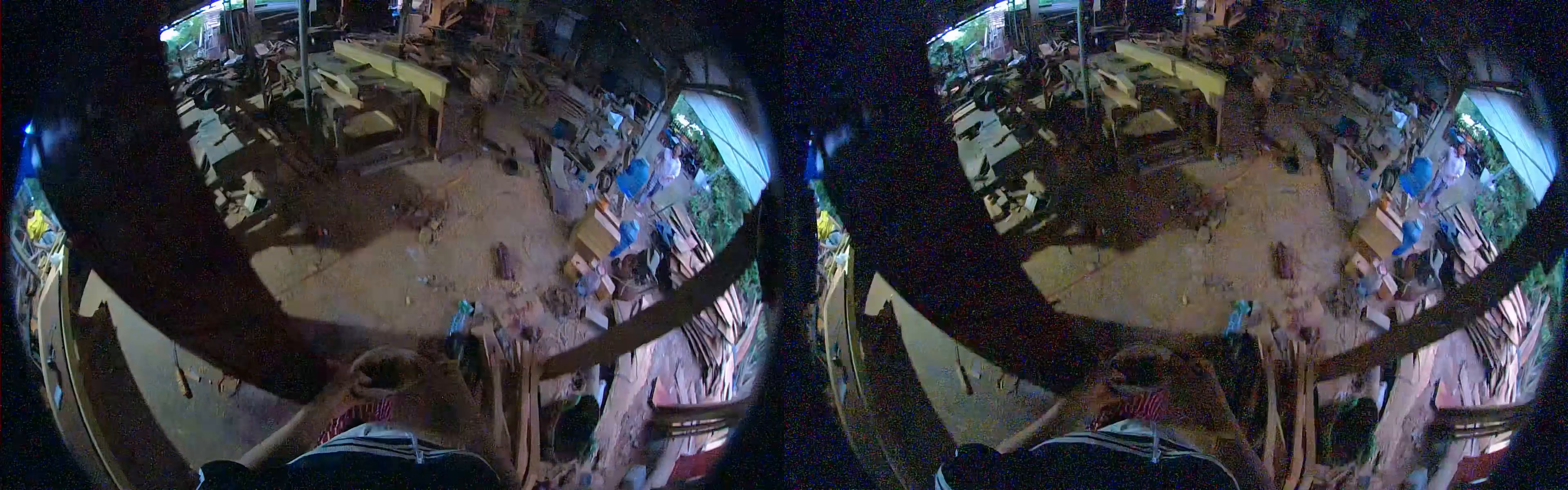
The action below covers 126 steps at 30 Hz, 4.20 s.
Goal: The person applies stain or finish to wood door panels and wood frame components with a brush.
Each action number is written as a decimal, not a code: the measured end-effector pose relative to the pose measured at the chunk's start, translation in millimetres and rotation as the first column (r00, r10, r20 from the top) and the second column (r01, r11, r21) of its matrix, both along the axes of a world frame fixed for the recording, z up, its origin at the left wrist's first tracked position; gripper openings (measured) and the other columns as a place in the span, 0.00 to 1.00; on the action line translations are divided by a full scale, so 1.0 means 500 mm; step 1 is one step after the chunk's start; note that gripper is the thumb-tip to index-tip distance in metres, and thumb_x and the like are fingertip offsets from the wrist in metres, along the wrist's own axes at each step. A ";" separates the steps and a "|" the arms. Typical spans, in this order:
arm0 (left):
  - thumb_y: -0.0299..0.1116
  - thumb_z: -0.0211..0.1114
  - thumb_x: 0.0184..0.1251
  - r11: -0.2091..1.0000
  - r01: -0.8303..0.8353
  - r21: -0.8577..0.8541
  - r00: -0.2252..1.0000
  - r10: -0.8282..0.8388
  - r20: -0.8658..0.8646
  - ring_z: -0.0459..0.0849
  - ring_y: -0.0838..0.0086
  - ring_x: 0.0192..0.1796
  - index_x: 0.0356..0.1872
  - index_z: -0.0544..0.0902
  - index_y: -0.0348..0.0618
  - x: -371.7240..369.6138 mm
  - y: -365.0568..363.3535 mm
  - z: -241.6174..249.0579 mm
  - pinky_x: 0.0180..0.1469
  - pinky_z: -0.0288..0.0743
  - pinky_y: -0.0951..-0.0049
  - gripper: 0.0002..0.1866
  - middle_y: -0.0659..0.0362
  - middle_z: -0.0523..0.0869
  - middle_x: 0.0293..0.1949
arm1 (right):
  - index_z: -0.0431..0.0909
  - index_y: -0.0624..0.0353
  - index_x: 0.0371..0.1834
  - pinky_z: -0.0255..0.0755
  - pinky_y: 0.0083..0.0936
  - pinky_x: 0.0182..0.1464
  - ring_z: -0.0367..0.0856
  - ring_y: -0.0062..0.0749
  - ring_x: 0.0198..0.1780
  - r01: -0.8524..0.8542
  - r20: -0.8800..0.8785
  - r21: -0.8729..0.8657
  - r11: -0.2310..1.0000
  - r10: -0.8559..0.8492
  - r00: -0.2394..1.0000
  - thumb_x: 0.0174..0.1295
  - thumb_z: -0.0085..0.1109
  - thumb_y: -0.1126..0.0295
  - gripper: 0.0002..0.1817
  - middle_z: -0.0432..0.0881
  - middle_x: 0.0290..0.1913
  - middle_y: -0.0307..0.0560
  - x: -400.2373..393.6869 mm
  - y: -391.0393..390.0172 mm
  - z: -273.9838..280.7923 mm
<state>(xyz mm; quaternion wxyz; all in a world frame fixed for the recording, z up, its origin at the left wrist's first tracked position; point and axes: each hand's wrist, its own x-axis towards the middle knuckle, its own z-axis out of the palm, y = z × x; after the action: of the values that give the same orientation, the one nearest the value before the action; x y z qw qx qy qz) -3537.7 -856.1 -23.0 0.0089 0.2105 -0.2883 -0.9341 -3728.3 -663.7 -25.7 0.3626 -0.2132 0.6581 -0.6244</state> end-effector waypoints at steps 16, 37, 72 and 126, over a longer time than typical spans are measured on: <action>0.28 0.60 0.62 0.990 -0.064 -0.127 0.998 0.064 -0.007 0.79 0.62 0.45 0.70 0.45 0.61 -0.597 -0.312 0.152 0.43 0.81 0.55 0.41 0.51 0.72 0.49 | 0.74 0.67 0.51 0.72 0.25 0.45 0.77 0.27 0.46 0.065 -0.120 0.175 0.982 -0.044 0.992 0.61 0.58 0.58 0.23 0.79 0.46 0.48 -0.558 -0.364 0.180; 0.24 0.58 0.58 0.973 -0.220 -0.070 0.974 0.216 -0.062 0.74 0.58 0.55 0.70 0.46 0.60 -1.414 -0.781 0.127 0.55 0.74 0.47 0.42 0.52 0.59 0.65 | 0.78 0.63 0.34 0.70 0.20 0.34 0.76 0.18 0.33 -0.055 -0.263 0.128 0.990 0.087 0.961 0.63 0.58 0.57 0.16 0.78 0.28 0.36 -1.386 -0.861 0.197; 0.24 0.54 0.64 0.970 -0.120 -0.211 0.992 0.127 0.018 0.79 0.61 0.50 0.71 0.44 0.61 -2.944 -1.166 0.126 0.50 0.79 0.55 0.39 0.46 0.66 0.59 | 0.74 0.62 0.50 0.69 0.16 0.34 0.71 0.15 0.27 -0.012 -0.287 0.066 0.998 0.030 0.957 0.64 0.55 0.55 0.21 0.74 0.27 0.33 -2.907 -1.245 0.151; 0.42 0.69 0.56 0.575 -0.520 -0.632 0.671 0.733 0.113 0.59 0.58 0.67 0.71 0.46 0.51 -4.205 -2.266 0.110 0.60 0.67 0.58 0.47 0.50 0.51 0.69 | 0.66 0.59 0.63 0.72 0.33 0.51 0.78 0.38 0.51 -0.578 -0.153 0.315 0.753 0.641 0.752 0.61 0.49 0.42 0.36 0.80 0.49 0.54 -4.250 -2.484 0.118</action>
<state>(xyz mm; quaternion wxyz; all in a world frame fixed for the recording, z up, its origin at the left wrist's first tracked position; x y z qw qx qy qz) -5640.3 -1988.9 32.0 0.3520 0.4568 -0.4441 -0.6857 -5853.3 -1905.7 33.3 0.4847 -0.4476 0.6645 -0.3509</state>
